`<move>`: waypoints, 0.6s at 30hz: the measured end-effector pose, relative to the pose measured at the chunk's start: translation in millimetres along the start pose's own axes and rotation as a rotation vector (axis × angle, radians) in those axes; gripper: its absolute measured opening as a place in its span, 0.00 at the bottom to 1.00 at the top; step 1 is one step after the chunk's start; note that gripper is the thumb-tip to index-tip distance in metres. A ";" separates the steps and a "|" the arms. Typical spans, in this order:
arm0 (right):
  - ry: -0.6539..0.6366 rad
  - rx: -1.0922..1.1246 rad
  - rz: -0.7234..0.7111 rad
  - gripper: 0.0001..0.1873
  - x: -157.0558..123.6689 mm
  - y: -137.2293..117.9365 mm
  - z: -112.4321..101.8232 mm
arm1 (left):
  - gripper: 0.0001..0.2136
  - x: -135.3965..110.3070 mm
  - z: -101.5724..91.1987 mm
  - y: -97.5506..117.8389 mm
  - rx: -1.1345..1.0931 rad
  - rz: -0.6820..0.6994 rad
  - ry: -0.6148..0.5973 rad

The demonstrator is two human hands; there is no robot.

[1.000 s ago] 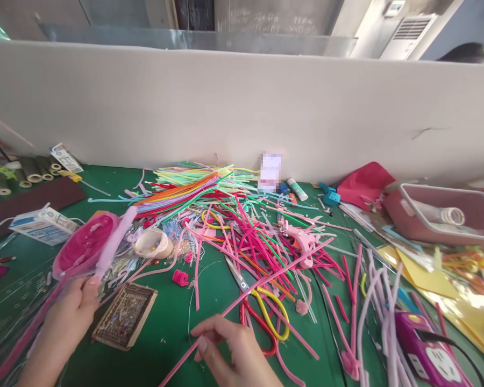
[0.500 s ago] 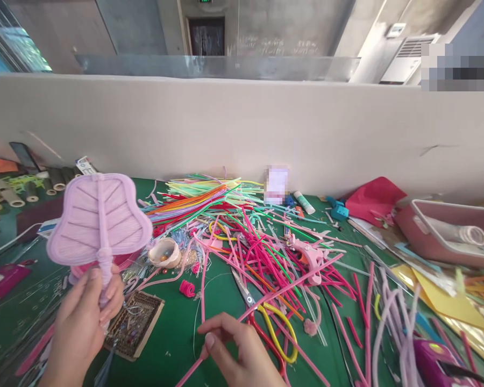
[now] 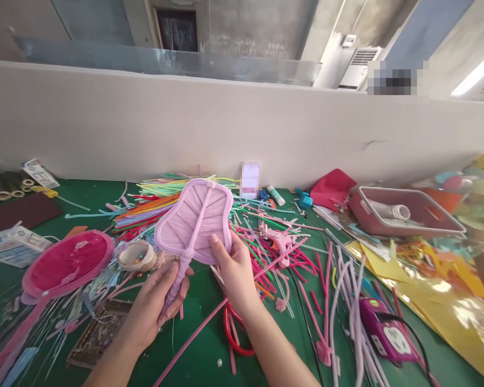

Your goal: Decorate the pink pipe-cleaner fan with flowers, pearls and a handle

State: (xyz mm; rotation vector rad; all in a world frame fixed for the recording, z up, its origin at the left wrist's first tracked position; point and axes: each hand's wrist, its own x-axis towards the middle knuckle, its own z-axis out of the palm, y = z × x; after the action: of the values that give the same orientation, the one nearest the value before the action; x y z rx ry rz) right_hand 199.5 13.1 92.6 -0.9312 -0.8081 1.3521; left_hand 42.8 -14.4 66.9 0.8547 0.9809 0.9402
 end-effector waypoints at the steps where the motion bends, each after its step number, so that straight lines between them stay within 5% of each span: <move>1: 0.024 0.008 0.001 0.19 0.9 2.1 -3.3 | 0.25 1.2 0.6 -1.8 -0.002 -0.013 -0.011; 15: -0.078 -0.123 0.190 0.20 0.8 16.1 -35.2 | 0.26 30.3 4.2 20.1 -0.081 0.107 0.225; 18: 0.028 -0.351 0.013 0.24 1.2 19.5 -37.0 | 0.24 33.7 4.2 16.6 -0.072 0.110 0.247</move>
State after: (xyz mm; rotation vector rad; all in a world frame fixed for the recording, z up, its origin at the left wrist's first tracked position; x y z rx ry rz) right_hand 224.4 11.0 59.1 -1.2266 -1.0403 1.2260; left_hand 51.3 21.9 73.5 0.7498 1.1126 1.1893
